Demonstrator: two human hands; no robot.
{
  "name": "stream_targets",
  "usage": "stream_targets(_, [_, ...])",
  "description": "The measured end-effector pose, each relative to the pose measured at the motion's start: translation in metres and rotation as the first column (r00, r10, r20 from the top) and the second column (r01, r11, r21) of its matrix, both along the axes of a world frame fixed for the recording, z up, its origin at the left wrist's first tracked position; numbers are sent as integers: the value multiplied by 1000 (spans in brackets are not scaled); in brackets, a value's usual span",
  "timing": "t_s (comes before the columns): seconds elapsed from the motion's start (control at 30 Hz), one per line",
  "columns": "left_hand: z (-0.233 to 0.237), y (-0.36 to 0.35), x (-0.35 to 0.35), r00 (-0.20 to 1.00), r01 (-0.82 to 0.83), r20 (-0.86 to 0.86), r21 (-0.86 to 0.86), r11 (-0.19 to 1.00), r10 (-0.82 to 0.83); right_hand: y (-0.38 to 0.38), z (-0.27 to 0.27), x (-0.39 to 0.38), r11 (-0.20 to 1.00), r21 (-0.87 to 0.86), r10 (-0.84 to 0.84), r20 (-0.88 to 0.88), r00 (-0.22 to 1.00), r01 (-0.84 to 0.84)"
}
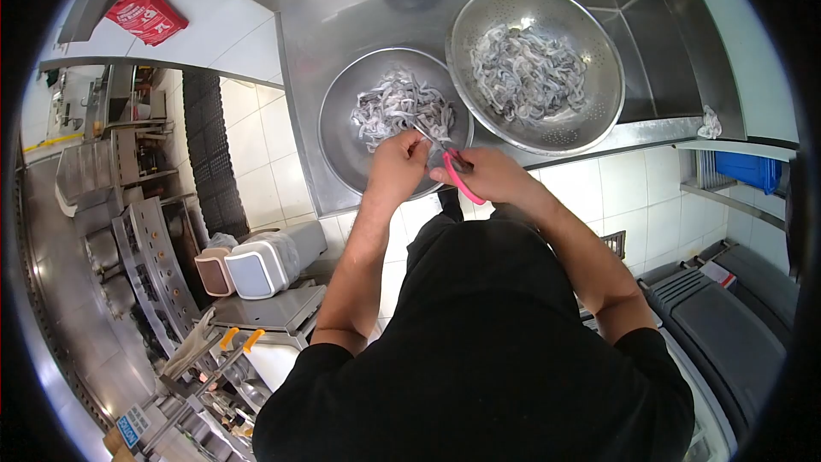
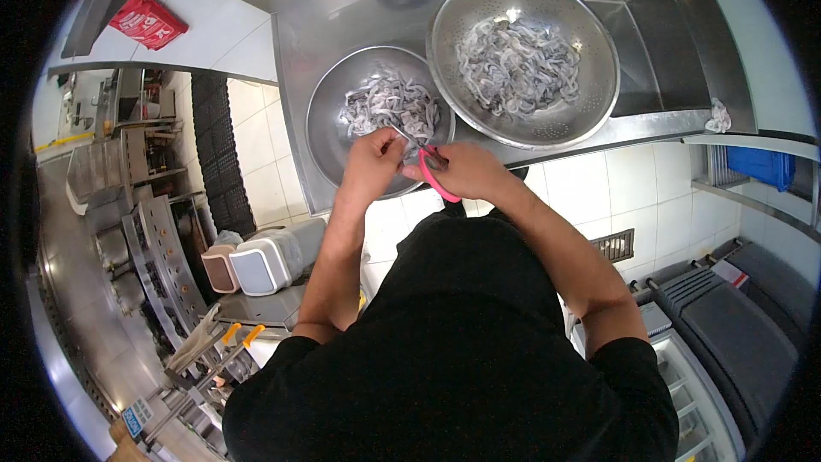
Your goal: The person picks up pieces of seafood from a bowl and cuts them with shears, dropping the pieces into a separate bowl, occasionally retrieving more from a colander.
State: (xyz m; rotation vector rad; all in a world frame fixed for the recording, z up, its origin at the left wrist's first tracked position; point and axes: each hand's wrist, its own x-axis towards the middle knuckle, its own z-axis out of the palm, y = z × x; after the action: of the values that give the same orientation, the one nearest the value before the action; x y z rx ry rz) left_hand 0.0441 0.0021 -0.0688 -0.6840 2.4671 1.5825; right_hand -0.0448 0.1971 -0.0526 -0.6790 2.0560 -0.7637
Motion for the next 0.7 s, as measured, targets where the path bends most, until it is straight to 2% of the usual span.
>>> stream_targets(0.27, [1, -3, 3, 999, -53, 2, 110, 993, 53, -3, -12, 0, 999, -33, 27, -68, 997, -29])
stream_targets(0.37, [0, -3, 3, 1000, -18, 15, 50, 999, 18, -4, -18, 0, 998, -50, 29, -81, 996, -34])
stream_targets(0.47, [-2, -3, 3, 999, 46, 20, -174, 984, -43, -5, -16, -1, 998, -57, 18, -71, 997, -23])
stream_targets(0.57, [-8, -3, 4, 997, 74, 24, -266, 961, -70, -6, -9, -4, 995, -99, -18, -5, 1000, 18])
stream_targets(0.7, [-26, -12, 3, 1000, -11, 3, -435, 900, 14, -2, 5, -11, 999, -43, -11, 53, 999, 13])
